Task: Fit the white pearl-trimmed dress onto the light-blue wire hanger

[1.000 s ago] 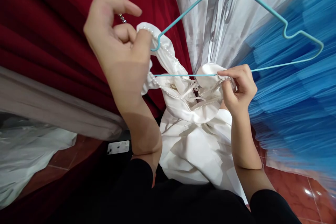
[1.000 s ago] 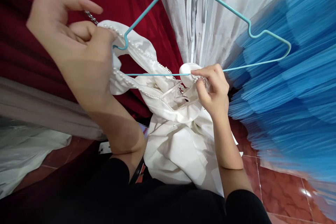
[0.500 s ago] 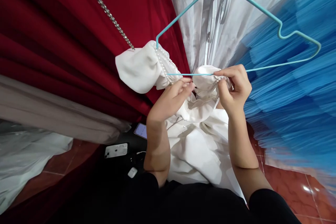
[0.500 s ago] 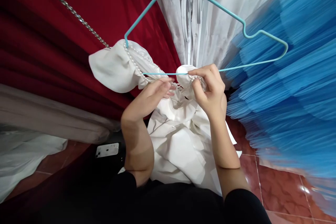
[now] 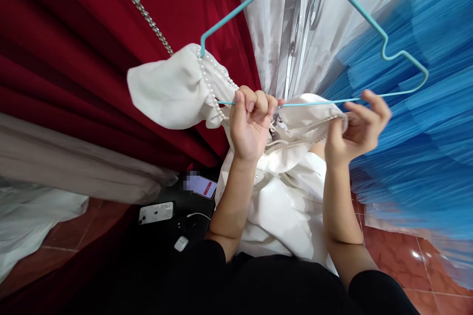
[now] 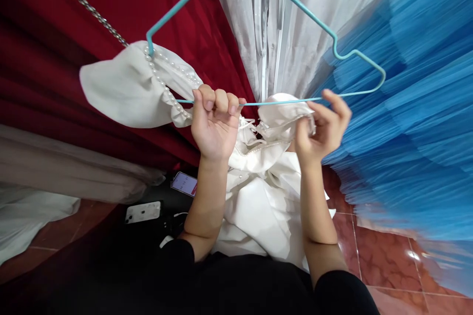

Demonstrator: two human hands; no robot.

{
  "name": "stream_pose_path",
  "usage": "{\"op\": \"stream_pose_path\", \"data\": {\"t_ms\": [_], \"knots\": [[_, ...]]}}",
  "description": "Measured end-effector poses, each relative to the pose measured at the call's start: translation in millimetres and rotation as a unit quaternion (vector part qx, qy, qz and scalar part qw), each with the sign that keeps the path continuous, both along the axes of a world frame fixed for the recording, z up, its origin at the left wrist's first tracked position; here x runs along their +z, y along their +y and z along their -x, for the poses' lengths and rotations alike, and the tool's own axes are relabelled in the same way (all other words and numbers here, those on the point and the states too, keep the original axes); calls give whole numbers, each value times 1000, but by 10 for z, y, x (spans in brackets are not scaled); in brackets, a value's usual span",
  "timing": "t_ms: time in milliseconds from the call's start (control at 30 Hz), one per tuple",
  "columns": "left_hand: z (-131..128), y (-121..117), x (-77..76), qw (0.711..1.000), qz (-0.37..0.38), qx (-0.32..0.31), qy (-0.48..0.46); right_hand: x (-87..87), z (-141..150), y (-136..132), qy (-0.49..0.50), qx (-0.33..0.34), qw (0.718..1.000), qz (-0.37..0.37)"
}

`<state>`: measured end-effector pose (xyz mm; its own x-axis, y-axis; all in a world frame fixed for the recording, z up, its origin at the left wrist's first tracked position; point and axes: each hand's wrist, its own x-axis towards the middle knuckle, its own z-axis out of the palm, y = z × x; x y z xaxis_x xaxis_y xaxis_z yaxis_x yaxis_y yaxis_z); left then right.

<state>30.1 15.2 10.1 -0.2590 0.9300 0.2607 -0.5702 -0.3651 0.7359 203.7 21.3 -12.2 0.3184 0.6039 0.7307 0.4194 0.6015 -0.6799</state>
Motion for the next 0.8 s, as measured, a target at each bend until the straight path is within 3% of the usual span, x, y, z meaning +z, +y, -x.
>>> {"op": "stream_pose_path", "data": {"t_ms": [200, 300, 467, 633, 800], "knots": [[70, 14, 68, 1000, -14, 19, -10, 386, -721, 160, 83, -137, 986, -38], [82, 11, 71, 1000, -14, 18, -7, 593, -918, 248, 60, -125, 986, -91], [70, 13, 66, 999, -33, 16, -10, 828, -657, 309, -29, -55, 995, -84], [48, 33, 40, 999, -39, 19, 0, 939, -237, 383, -21, 27, 993, -111], [76, 72, -6, 997, -73, 2, -10, 914, 44, 55, -12, 57, 992, -116]]}}
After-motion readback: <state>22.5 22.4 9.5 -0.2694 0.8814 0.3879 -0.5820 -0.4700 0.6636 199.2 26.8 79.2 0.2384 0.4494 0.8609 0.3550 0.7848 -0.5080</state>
